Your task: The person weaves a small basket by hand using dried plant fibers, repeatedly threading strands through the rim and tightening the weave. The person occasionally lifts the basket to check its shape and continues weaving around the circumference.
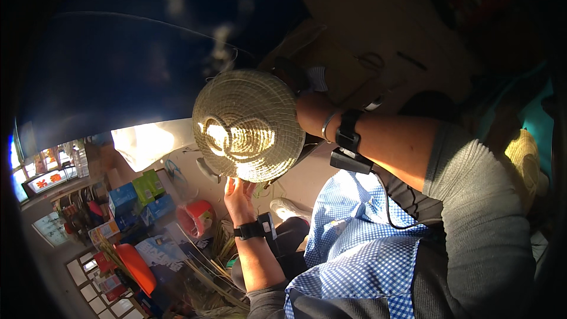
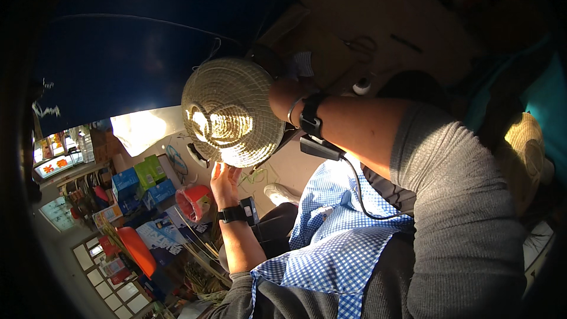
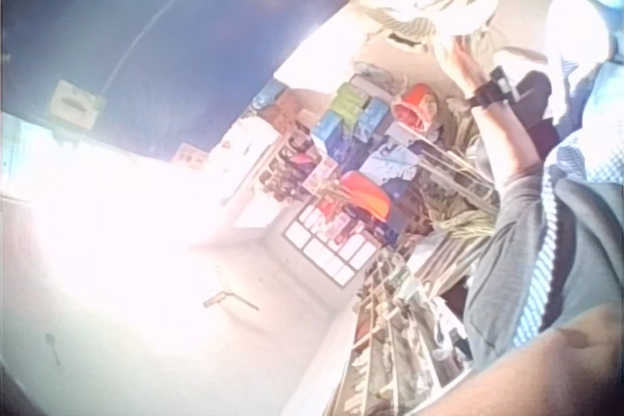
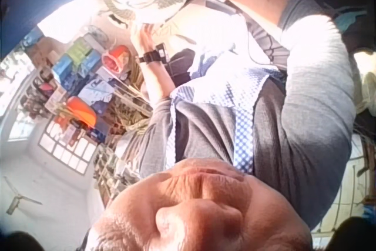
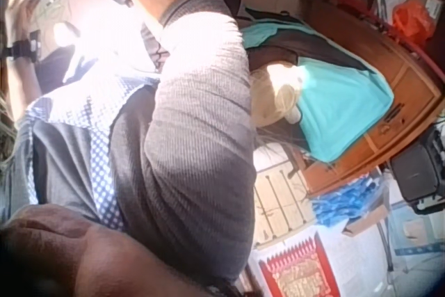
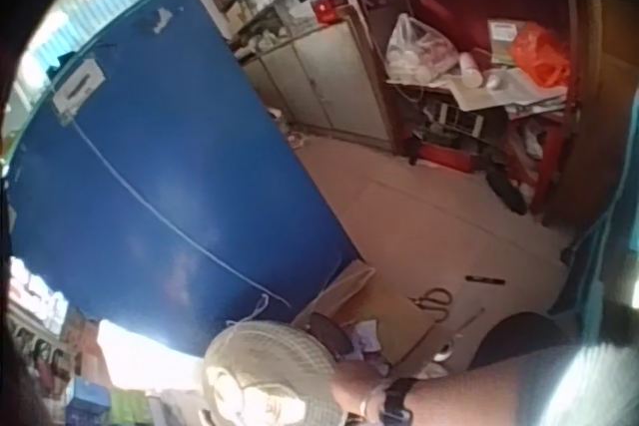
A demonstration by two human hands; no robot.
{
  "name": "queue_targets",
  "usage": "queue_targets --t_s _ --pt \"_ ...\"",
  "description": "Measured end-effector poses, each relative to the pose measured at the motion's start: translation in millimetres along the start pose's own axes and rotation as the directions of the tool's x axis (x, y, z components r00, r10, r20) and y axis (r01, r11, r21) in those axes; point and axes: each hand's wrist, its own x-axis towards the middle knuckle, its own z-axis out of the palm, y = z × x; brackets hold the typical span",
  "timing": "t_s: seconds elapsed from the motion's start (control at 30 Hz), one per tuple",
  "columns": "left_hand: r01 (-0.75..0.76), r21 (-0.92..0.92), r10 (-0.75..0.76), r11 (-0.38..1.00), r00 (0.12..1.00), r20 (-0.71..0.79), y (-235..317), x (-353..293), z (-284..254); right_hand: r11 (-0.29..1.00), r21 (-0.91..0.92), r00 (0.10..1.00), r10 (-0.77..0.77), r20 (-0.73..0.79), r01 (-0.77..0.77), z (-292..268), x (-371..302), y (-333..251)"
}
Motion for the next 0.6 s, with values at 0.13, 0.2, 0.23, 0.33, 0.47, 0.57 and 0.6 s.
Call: queue_targets --t_s 0.13,0.2,0.23,0.33,0.47,0.57,0.6 --pt "0.066 -0.010 -0.065 0.998 0.995 0.081 -13 8 -2 0.995 -0.102 0.994 0.026 0.103 -0.016 -14 4 -1" --pt "0.131 -0.001 -0.131 0.991 0.990 0.057 -23 10 -2 0.990 -0.141 0.992 0.033 0.120 -0.016 -30 6 -4" --pt "0.106 -0.041 -0.103 0.993 0.992 0.079 -27 11 -3 0.986 -0.166 0.993 0.005 0.122 0.015 -40 8 -5" --pt "0.104 -0.066 -0.097 0.992 0.989 0.108 -35 11 -5 0.991 -0.131 0.999 -0.016 0.033 0.021 -68 10 -14" --pt "0.060 -0.099 -0.043 0.993 0.984 0.172 -37 11 -5 0.998 0.060 0.996 0.018 -0.082 -0.013 -101 23 -17" --pt "0.064 -0.090 -0.052 0.994 0.991 0.127 -42 12 -5 0.981 0.191 0.997 -0.029 0.065 0.016 -111 43 -6" --pt "0.044 -0.098 -0.031 0.994 0.992 0.126 -43 13 -5 0.980 0.200 0.988 -0.010 0.155 -0.022 -109 53 -3"
